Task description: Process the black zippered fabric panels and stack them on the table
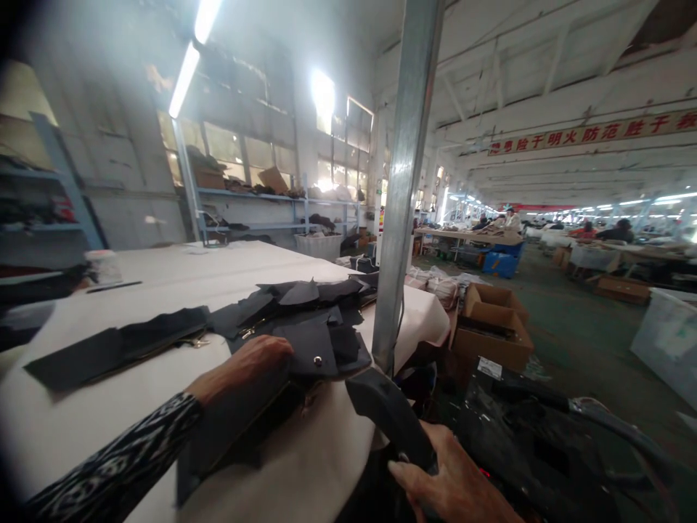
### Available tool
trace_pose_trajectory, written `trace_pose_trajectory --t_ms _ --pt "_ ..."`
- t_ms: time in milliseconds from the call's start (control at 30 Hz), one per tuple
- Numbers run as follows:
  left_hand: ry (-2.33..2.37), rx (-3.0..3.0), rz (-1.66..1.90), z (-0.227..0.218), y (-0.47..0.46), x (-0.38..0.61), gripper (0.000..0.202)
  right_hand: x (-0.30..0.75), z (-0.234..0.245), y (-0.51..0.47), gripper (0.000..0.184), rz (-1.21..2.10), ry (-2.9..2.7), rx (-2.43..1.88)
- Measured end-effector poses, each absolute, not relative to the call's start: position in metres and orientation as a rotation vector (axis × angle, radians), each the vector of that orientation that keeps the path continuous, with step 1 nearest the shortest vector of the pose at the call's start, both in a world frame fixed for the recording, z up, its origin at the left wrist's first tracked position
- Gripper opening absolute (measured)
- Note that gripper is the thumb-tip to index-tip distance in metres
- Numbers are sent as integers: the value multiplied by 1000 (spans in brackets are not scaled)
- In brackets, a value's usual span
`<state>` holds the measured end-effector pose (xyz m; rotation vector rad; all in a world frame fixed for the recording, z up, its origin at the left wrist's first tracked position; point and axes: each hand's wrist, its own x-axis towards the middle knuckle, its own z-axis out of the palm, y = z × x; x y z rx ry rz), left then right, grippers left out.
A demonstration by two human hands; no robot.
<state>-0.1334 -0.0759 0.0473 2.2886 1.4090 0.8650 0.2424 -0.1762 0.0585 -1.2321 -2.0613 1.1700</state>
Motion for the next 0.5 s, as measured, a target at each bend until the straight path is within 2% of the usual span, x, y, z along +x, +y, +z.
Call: trace_pose_trajectory --t_ms 133,300,500 --pt "1419 2322 876 76 -67 -122 22 258 70 -188 38 1094 -2038 -1331" --pt "1488 2119 1093 86 -76 -101 22 261 72 -202 60 1105 -1892 -1445" --pt "1283 1634 1071 77 -93 -85 35 232 82 -195 45 1236 -1990 -1221"
